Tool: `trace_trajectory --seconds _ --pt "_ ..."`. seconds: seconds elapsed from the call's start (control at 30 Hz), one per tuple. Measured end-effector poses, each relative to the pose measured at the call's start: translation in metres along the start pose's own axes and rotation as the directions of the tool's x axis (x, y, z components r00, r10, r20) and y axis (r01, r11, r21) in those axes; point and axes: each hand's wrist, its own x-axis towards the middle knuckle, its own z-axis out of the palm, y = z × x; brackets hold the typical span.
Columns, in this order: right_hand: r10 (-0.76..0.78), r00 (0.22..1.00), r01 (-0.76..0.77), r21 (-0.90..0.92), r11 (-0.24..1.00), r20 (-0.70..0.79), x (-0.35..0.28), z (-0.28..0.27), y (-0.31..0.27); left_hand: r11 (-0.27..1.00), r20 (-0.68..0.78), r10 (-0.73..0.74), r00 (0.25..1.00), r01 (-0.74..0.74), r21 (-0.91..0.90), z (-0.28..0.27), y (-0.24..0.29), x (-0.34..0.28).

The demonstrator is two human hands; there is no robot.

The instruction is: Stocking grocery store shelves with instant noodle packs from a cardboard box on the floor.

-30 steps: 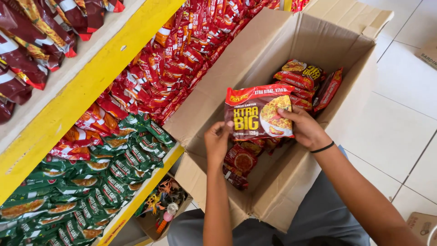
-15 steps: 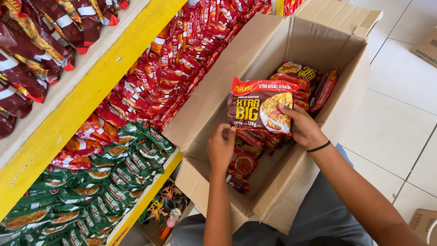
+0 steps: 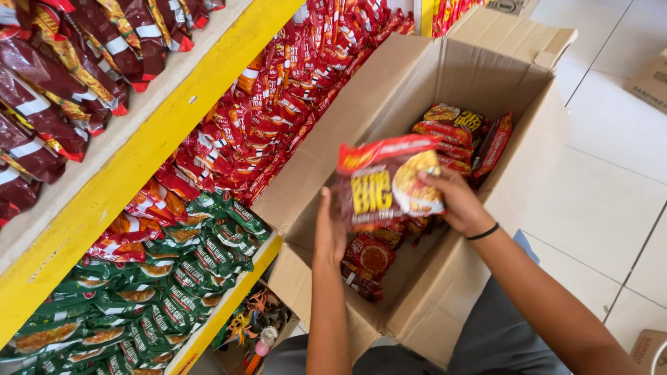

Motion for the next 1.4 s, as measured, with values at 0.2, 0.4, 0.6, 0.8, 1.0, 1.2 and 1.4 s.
trace_trajectory --seconds 0.2,0.4,0.6,0.8,1.0,1.2,1.4 --pt "-0.111 0.985 0.119 -0.058 0.991 0.133 -0.025 0.048 -0.032 0.981 0.210 -0.173 0.962 0.186 -0.047 0.007 0.006 -0.017" --pt "-0.290 0.954 0.300 -0.186 0.936 0.082 0.029 0.006 -0.012 0.965 0.177 -0.242 0.954 0.256 -0.061 0.008 0.014 -0.024" --pt "-0.384 0.923 0.359 -0.331 0.873 -0.013 0.035 -0.011 -0.068 0.967 0.233 -0.187 0.954 0.221 -0.127 -0.008 -0.006 -0.015" --pt "-0.201 0.971 0.239 -0.575 0.783 0.130 0.047 -0.026 -0.041 0.958 0.251 -0.208 0.945 0.249 -0.142 0.004 0.005 -0.015" --pt "-0.256 0.950 0.313 -0.518 0.796 0.179 0.021 -0.021 -0.028 0.937 0.245 -0.181 0.953 0.243 -0.252 -0.008 0.000 -0.009" --pt "-0.067 0.996 0.087 -0.638 0.765 0.055 0.014 -0.051 -0.021 0.911 0.202 -0.192 0.960 0.251 -0.328 -0.004 0.009 -0.021" --pt "0.076 0.988 0.020 -0.591 0.806 0.138 -0.008 -0.026 -0.027 0.880 0.230 -0.143 0.963 0.230 -0.415 -0.008 0.011 -0.011"
